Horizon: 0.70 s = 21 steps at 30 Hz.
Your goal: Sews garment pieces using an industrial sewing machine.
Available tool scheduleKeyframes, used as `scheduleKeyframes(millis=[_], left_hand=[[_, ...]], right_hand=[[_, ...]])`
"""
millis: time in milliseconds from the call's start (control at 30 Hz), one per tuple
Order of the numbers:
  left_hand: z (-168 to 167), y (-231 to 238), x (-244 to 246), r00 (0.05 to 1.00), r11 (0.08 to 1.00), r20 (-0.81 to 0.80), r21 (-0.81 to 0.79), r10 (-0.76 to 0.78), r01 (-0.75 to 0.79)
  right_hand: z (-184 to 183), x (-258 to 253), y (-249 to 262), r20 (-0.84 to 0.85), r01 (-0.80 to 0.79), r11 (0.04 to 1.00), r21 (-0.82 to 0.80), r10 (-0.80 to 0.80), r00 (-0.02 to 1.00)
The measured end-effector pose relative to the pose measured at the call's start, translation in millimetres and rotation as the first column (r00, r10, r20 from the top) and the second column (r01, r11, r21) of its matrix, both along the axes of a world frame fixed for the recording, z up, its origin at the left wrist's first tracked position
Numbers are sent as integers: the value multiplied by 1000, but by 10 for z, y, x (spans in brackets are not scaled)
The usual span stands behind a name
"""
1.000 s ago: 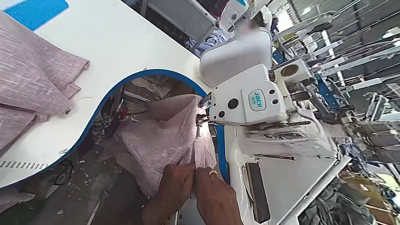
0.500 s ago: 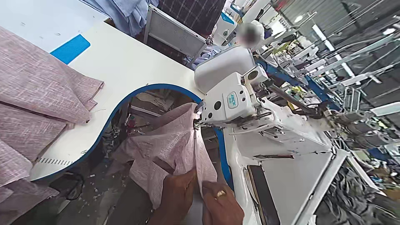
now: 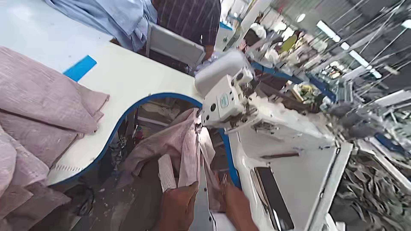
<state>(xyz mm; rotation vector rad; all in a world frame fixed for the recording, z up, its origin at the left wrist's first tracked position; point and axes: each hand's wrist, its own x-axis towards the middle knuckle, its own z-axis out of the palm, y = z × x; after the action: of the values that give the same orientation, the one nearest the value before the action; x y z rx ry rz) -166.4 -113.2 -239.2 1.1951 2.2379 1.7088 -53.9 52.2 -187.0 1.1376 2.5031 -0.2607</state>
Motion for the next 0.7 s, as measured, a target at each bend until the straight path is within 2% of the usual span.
scheduleKeyframes(millis=[33, 67, 100, 133, 167, 233, 333, 467, 533, 700], left_hand=[[-16, -35, 68, 1000, 1000, -3, 17, -13, 13], [-40, -49, 88, 1000, 999, 5, 45, -21, 21], [-78, 13, 67, 1000, 995, 22, 98, -11, 8], [-134, 102, 38, 999, 987, 51, 157, 10, -18], [-193, 156, 56, 996, 979, 92, 200, 17, -35], [-252, 227, 44, 990, 971, 141, 232, 19, -52], [-273, 428, -112, 988, 959, 146, 272, 42, -81], [-124, 354, -230, 999, 989, 25, 147, 19, -23], [-12, 246, -258, 997, 996, 63, 72, -53, 48], [-109, 278, -280, 993, 989, 81, 123, -91, 81]], right_hand=[[26, 96, 160, 39, -53, 991, -127, 58, 998], [54, 215, 203, -112, -208, 964, -163, 192, 975], [149, 239, 157, -311, -381, 920, -91, 337, 889], [269, 183, -18, -432, -486, 874, 10, 442, 786], [344, 148, -295, -478, -525, 845, 99, 503, 720], [275, 92, -677, -477, -518, 826, 223, 556, 681], [310, -8, -525, -435, -450, 822, 349, 568, 699], [312, -209, -493, -380, -464, 796, 388, 597, 707], [213, -280, -468, -396, -476, 790, 387, 608, 688], [52, -237, -408, -514, -421, 845, 329, 534, 671]])
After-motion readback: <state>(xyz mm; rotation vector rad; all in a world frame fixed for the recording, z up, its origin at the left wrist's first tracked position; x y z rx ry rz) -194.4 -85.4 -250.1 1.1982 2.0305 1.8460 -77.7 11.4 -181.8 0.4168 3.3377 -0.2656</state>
